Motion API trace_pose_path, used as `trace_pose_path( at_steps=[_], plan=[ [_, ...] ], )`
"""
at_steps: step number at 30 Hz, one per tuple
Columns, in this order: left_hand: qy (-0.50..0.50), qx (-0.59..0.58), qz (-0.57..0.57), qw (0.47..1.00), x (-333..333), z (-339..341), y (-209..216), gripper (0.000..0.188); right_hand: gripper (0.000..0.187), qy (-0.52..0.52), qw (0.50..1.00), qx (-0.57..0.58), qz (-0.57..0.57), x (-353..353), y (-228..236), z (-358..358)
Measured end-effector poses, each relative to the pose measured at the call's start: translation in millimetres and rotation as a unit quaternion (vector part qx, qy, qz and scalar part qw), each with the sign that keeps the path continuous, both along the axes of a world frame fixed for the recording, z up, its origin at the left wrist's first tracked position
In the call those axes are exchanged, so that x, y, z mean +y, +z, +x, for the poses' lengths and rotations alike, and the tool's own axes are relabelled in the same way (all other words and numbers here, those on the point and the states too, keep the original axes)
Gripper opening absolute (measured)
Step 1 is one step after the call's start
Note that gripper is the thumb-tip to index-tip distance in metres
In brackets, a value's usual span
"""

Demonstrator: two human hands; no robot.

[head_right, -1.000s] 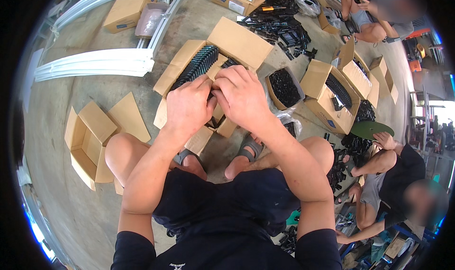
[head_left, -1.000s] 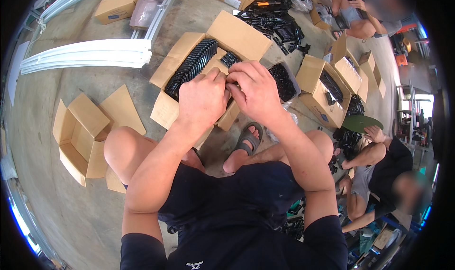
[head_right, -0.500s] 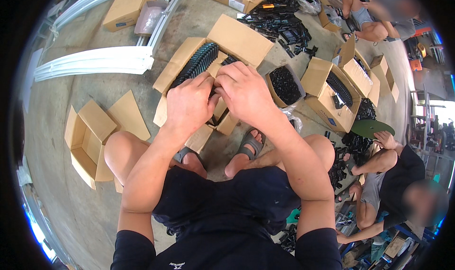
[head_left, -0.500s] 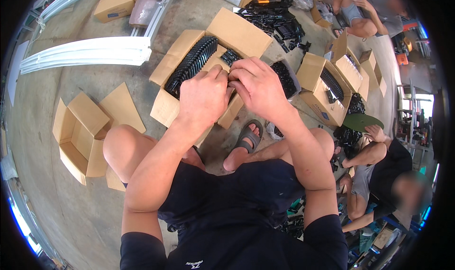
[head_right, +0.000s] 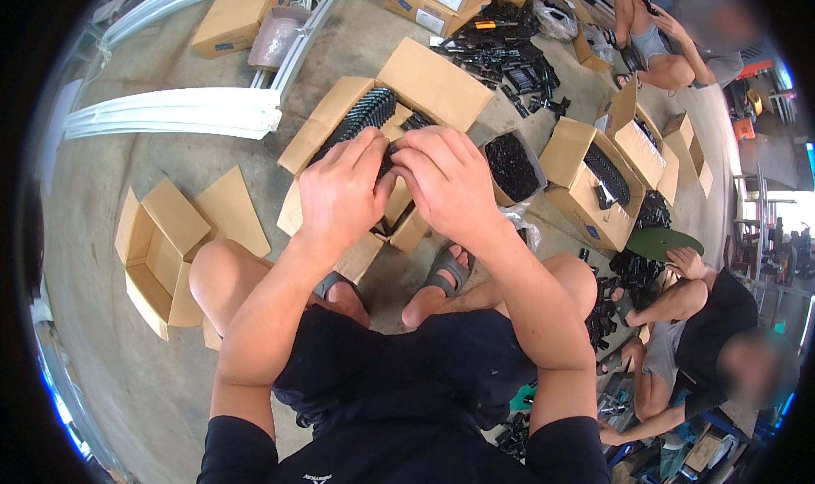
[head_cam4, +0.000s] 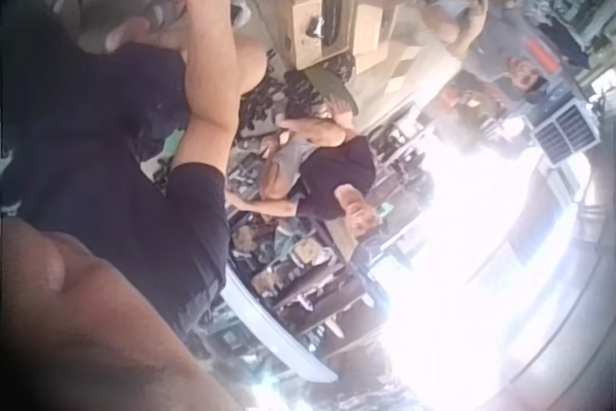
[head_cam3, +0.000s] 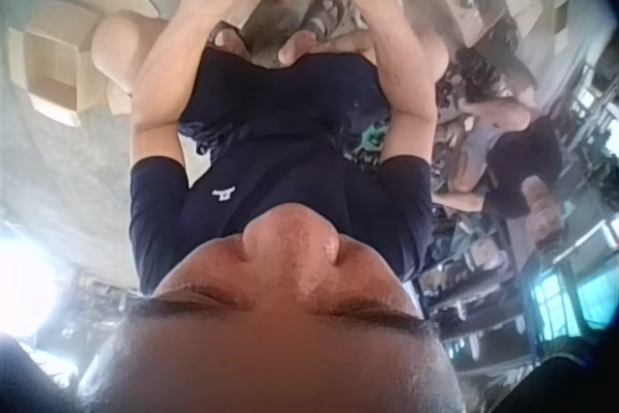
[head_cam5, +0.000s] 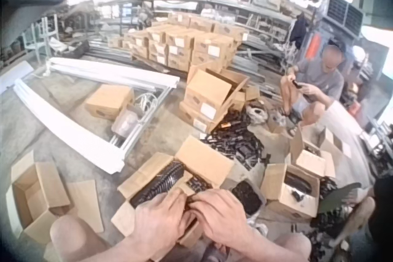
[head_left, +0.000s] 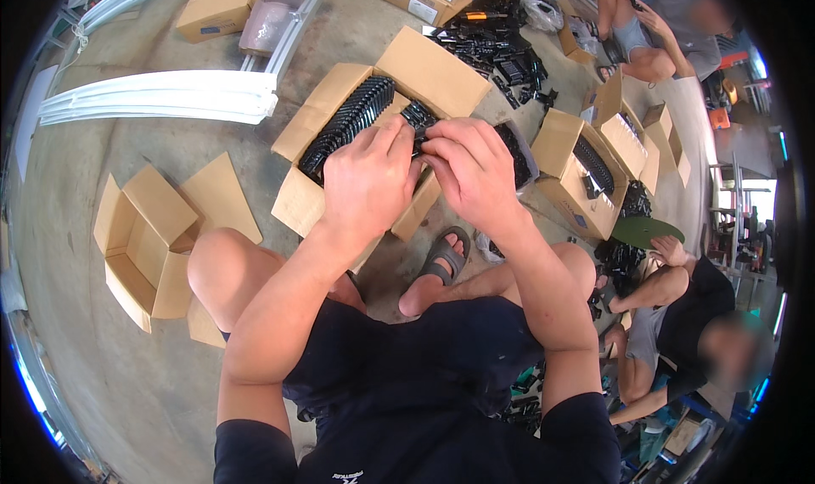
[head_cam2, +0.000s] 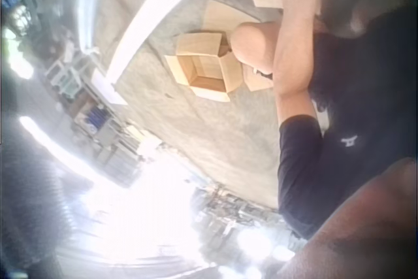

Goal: The person sits on the floor and assembles small black plastic components by hand. They pick up individual parts from a cardboard box, connect them together, and place the assembled units back into the box. The process is repetitive and involves handling multiple identical items.

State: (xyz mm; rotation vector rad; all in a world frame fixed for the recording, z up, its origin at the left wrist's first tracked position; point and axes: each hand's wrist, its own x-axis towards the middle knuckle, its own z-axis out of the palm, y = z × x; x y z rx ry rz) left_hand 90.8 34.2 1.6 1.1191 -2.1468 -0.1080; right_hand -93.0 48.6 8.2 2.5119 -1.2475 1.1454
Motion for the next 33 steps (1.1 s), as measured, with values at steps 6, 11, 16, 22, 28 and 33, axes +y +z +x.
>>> trace_pose_path(
  at_steps=[6,11,16,22,28,33],
  plan=[
    [-0.008,0.015,-0.037,0.999,0,1,3,0.042,0.032,0.003,0.999,0.025,-0.045,2,8,-1],
    [-0.007,-0.002,-0.035,0.999,0,0,0,0.039,0.027,-0.026,0.996,0.083,-0.029,4,10,4],
    [-0.007,-0.015,-0.023,1.000,0,0,0,0.037,0.027,-0.028,0.994,0.102,-0.002,4,10,7],
    [-0.010,-0.053,-0.016,0.998,2,-1,-4,0.034,0.029,-0.043,0.990,0.130,0.024,8,13,10],
    [-0.001,-0.018,0.069,0.997,3,0,-4,0.034,0.030,-0.064,0.993,0.016,0.096,6,3,9],
    [-0.012,0.122,0.283,0.951,-3,5,13,0.033,0.043,0.030,0.804,-0.418,0.421,-2,-7,-22]
  ],
)
